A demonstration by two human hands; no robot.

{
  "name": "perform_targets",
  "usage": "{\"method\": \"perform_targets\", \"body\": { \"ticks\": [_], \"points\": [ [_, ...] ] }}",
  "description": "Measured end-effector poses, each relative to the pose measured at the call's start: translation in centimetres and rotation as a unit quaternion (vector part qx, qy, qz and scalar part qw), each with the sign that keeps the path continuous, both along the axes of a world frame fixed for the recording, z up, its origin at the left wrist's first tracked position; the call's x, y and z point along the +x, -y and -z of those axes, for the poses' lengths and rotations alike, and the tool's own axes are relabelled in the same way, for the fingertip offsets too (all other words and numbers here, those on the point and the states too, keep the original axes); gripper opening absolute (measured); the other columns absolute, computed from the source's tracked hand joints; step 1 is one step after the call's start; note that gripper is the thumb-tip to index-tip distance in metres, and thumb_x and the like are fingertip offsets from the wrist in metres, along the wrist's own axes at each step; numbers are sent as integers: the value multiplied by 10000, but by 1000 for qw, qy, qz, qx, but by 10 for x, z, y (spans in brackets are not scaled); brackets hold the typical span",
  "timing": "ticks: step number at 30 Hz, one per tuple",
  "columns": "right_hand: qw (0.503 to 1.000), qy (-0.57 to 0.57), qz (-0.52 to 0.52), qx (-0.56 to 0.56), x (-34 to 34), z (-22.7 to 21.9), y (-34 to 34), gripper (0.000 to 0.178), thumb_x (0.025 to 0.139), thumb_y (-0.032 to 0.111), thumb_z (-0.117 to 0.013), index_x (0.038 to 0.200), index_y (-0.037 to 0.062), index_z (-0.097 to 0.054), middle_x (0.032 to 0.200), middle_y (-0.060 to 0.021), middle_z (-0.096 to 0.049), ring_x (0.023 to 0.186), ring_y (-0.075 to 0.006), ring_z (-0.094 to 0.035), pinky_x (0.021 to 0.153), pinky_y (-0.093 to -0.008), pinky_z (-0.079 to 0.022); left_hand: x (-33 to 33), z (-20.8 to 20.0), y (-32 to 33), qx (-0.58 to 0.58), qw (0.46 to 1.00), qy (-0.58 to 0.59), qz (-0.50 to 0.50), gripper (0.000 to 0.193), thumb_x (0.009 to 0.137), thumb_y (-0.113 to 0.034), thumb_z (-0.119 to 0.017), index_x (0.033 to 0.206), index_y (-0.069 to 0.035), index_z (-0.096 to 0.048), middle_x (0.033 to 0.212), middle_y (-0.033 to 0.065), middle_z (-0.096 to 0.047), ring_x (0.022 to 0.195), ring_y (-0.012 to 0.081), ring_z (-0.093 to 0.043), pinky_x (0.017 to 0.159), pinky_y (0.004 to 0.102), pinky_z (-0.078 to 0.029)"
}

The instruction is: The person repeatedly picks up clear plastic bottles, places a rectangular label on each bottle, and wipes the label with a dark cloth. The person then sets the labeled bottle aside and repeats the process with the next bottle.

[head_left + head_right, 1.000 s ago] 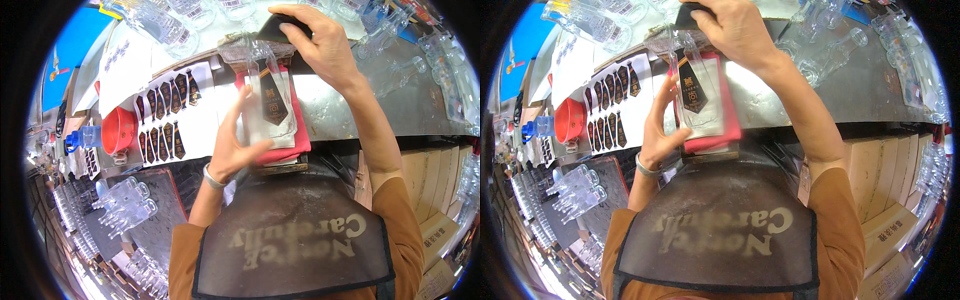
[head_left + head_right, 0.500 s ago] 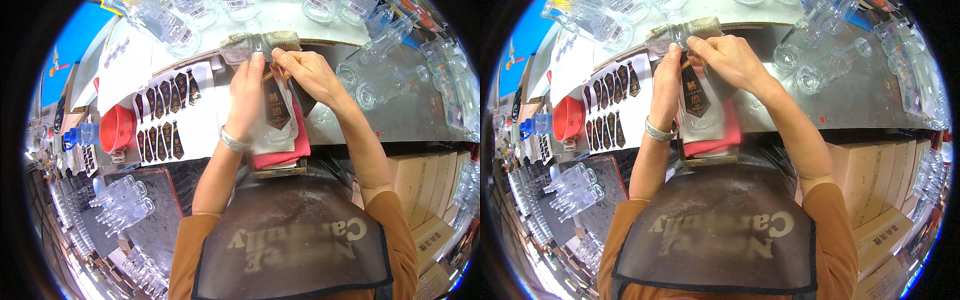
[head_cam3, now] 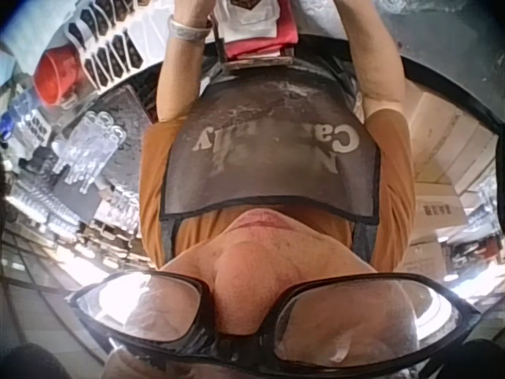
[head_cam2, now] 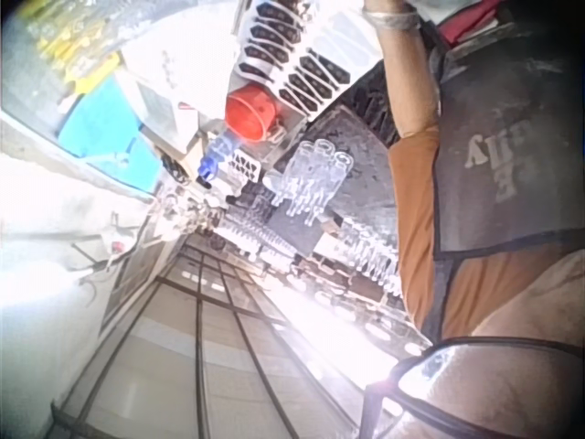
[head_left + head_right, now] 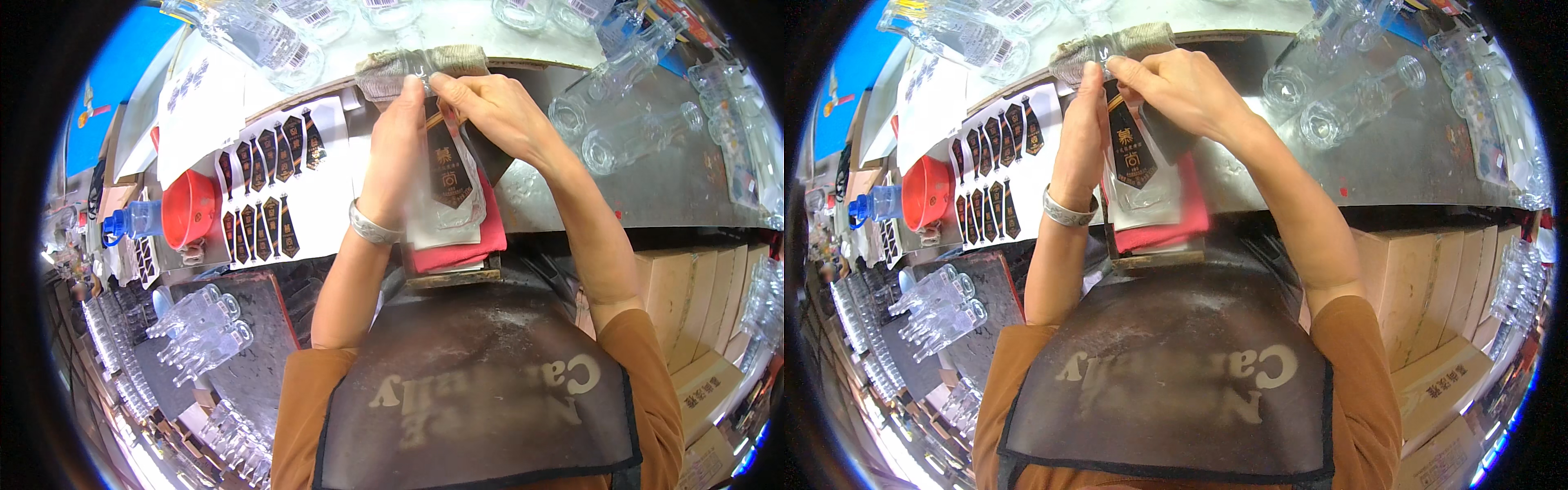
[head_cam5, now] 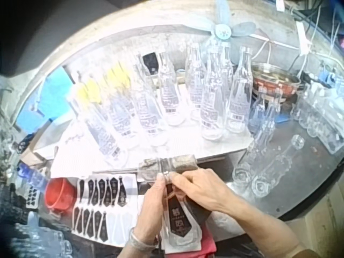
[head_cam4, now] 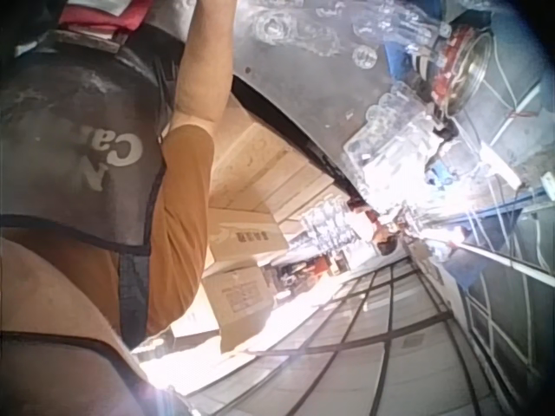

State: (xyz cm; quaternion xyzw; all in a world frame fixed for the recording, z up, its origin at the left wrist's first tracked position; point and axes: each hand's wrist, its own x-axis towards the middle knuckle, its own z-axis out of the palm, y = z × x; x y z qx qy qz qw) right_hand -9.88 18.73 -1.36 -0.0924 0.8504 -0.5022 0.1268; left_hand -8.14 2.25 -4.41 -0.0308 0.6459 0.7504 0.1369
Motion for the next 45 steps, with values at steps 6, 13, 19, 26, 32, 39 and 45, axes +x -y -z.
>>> {"method": "perform_targets", "body": {
  "ticks": [6, 13, 19, 26, 32, 39, 45],
  "points": [
    [1000, 1, 3, -16, -5, 15, 1, 643, 980, 593, -459, 743, 26, -645, 699, -39, -608, 721, -152, -534, 715, -302, -434, 7, -4, -3, 8, 1000, -19, -7, 578, 1074, -519, -361, 1139, -13, -633, 945, 60, -678, 796, 90, -600, 753, 247, -491],
    [999, 32, -6, -19, 4, 6, -3, 659, 946, 600, -527, 993, -18, -749, 892, -169, -746, 883, -242, -704, 836, -335, -519, 21, 14, -2, -2, 996, -84, -8, 518, 1089, -415, -397, 1258, 51, -545, 1172, 153, -678, 1043, 167, -656, 946, 298, -498],
    [980, 25, 45, -192, 17, 16, -7, 524, 1026, 470, -487, 911, 2, -692, 771, -22, -630, 775, -119, -567, 771, -263, -453, 24, 7, 8, 44, 999, -18, -3, 588, 1073, -440, -431, 1387, 57, -459, 1328, 196, -601, 1160, 205, -615, 977, 303, -485],
    [962, -268, -20, -34, 27, -26, -7, 319, 884, 57, -644, 1201, 15, -631, 1060, -100, -686, 969, -200, -677, 863, -306, -536, 55, -4, 36, -66, 989, -130, 9, 856, 901, -186, -720, 1550, 50, -213, 1504, 264, -421, 1370, 338, -470, 1127, 450, -387],
    [859, -502, -47, 89, 9, -45, 3, 265, 790, -23, -654, 1045, 47, -661, 972, -102, -682, 869, -280, -659, 751, -360, -530, 83, -3, 39, -295, 898, -315, 91, 1233, 674, -297, -897, 1544, 106, -122, 1506, 308, -381, 1385, 412, -425, 1139, 441, -349],
    [935, -308, -173, -9, 78, -36, 7, 287, 748, -28, -680, 1026, 40, -677, 985, -123, -677, 844, -305, -648, 741, -381, -536, 92, 5, 31, -300, 895, -323, 62, 1340, 554, -158, -941, 1556, 86, -85, 1546, 277, -350, 1330, 409, -487, 1074, 436, -434],
    [911, -410, -31, -14, 29, -17, -10, 267, 774, -2, -736, 1032, 46, -691, 1013, -100, -693, 925, -229, -689, 782, -321, -555, 91, 7, 32, -282, 901, -325, 64, 1297, 607, -150, -928, 1563, 75, -81, 1591, 244, -299, 1367, 382, -462, 1109, 428, -421]
  ]
}}
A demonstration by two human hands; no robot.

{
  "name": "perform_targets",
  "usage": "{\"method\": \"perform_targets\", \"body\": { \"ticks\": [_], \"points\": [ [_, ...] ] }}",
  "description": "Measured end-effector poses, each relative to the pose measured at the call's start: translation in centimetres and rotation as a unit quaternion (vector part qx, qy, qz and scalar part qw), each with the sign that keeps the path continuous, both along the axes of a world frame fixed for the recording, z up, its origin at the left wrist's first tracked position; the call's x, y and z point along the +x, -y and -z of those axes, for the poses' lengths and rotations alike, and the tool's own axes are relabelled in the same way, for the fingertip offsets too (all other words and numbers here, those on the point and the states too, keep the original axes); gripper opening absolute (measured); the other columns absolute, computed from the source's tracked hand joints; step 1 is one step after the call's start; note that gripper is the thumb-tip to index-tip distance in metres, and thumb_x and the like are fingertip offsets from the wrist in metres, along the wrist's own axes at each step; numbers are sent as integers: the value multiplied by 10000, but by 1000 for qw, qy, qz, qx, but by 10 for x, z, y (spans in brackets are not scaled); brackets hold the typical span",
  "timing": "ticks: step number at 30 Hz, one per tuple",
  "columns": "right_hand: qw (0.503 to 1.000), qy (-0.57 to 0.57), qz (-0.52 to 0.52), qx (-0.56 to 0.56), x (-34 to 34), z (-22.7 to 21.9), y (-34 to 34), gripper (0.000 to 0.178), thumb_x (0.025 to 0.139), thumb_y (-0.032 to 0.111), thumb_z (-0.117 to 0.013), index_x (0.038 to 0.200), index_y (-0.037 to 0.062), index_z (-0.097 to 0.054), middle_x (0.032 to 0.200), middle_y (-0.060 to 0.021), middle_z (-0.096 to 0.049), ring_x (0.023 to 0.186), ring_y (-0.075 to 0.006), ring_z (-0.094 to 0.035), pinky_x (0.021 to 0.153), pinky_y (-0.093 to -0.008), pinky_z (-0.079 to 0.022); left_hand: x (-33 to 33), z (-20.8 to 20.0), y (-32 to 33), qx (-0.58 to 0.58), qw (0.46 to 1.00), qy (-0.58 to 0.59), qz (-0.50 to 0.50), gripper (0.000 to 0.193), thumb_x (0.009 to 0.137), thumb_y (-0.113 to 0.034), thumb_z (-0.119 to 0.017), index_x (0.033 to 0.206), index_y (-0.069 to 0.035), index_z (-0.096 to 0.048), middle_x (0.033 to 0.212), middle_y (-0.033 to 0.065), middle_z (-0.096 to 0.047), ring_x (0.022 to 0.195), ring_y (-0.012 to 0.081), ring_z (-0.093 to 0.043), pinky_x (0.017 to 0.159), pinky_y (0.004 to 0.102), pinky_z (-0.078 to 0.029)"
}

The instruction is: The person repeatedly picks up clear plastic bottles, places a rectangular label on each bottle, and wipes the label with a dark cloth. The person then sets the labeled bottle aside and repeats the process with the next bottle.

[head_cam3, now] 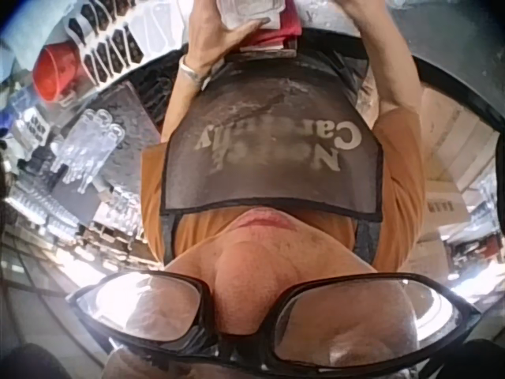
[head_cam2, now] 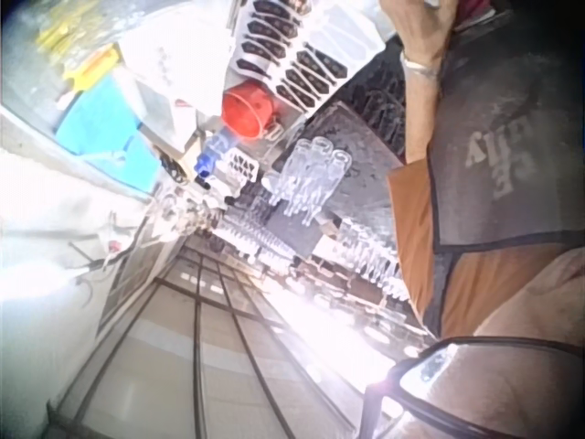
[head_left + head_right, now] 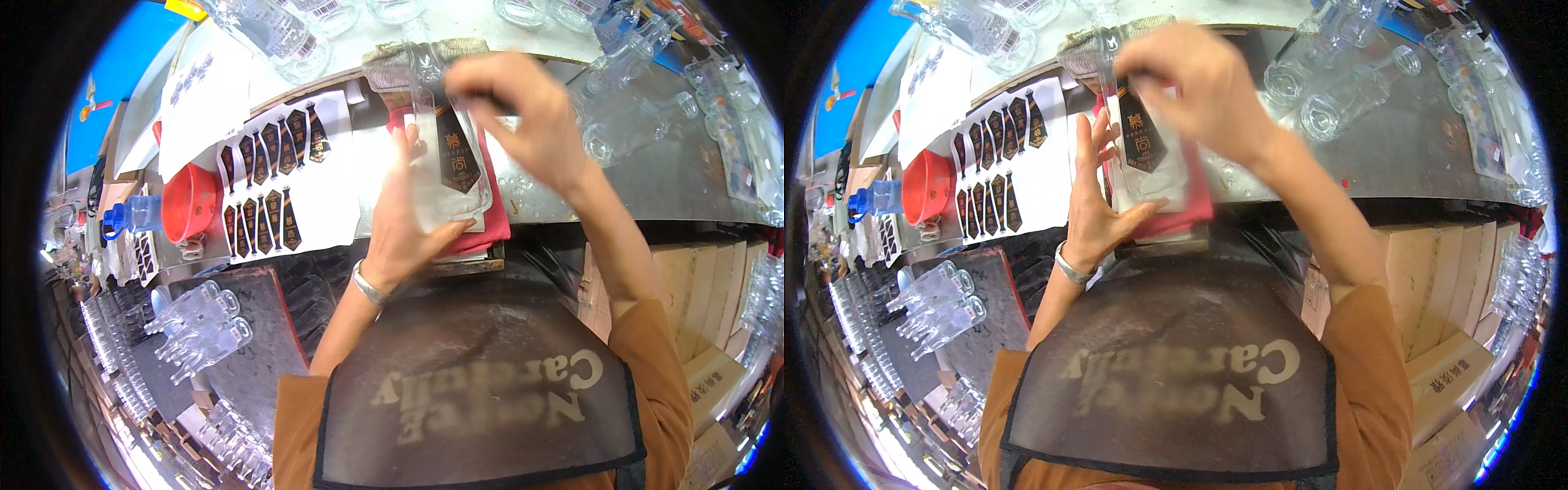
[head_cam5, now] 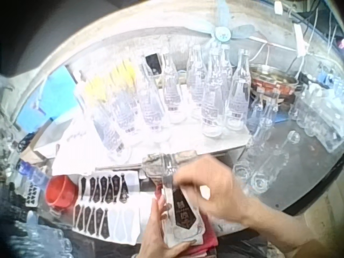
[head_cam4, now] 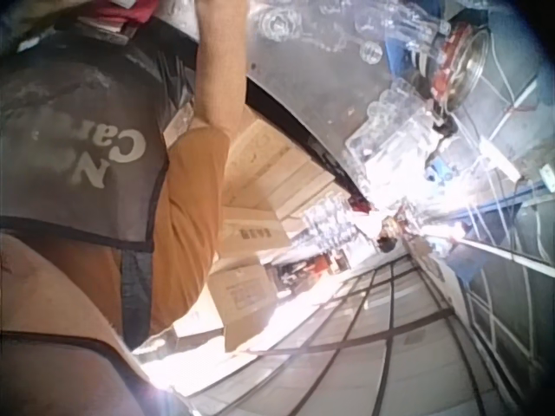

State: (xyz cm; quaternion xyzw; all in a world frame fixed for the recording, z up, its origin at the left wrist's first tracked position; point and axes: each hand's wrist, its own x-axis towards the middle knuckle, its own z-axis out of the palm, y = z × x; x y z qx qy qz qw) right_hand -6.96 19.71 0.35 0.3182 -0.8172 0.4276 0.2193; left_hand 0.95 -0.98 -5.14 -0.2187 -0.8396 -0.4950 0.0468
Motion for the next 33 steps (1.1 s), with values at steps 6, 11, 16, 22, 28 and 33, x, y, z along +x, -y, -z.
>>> {"method": "perform_targets", "body": {
  "ticks": [6, 11, 16, 22, 28, 33],
  "points": [
    [990, 91, -110, 6, 50, -8, 1, 188, 768, 12, -671, 949, 64, -674, 913, -107, -662, 873, -301, -659, 763, -377, -546, 3, 3, 3, -6, 1000, 9, -2, 1252, 630, -120, -916, 1573, 46, -109, 1519, 271, -375, 1326, 360, -496, 1075, 429, -452],
    [991, 75, -15, -112, 5, 12, -11, 223, 777, -16, -652, 992, 42, -667, 1012, -121, -674, 919, -278, -658, 810, -349, -539, 1, 0, -1, -4, 1000, -9, -4, 1225, 630, -99, -900, 1570, 47, -129, 1467, 264, -442, 1293, 360, -517, 1056, 426, -457],
    [956, 264, -123, -44, 94, 3, -29, 298, 809, -2, -697, 1102, 51, -689, 972, -110, -682, 905, -283, -671, 812, -362, -537, 4, 6, -8, -15, 1000, -9, -25, 1185, 654, -74, -873, 1568, 59, -131, 1471, 286, -435, 1354, 374, -476, 1120, 410, -400],
    [787, 551, -63, -270, 57, 65, -29, 509, 1086, 372, -415, 1107, -57, -689, 986, -92, -730, 826, -131, -622, 771, -263, -495, 0, -14, -17, 302, 936, 165, 66, 1202, 737, 7, -788, 1585, 0, 65, 1581, 226, -311, 1407, 316, -408, 1131, 433, -387],
    [917, 391, 35, -66, 87, 7, -11, 372, 1004, 239, -592, 1243, -43, -630, 975, -83, -724, 572, -67, -491, 540, -253, -426, 6, -3, -5, 26, 997, -50, -47, 1016, 716, -39, -791, 1561, 25, -229, 1567, 266, -329, 1425, 367, -395, 1157, 448, -340],
    [941, 326, 78, 42, 90, 25, -8, 411, 941, 160, -686, 1314, 3, -613, 1000, -76, -709, 551, -93, -500, 542, -260, -434, 11, 19, -2, -70, 994, -64, -52, 1037, 680, -103, -841, 1543, 23, -280, 1568, 284, -331, 1400, 419, -413, 1134, 457, -350]
  ]
}}
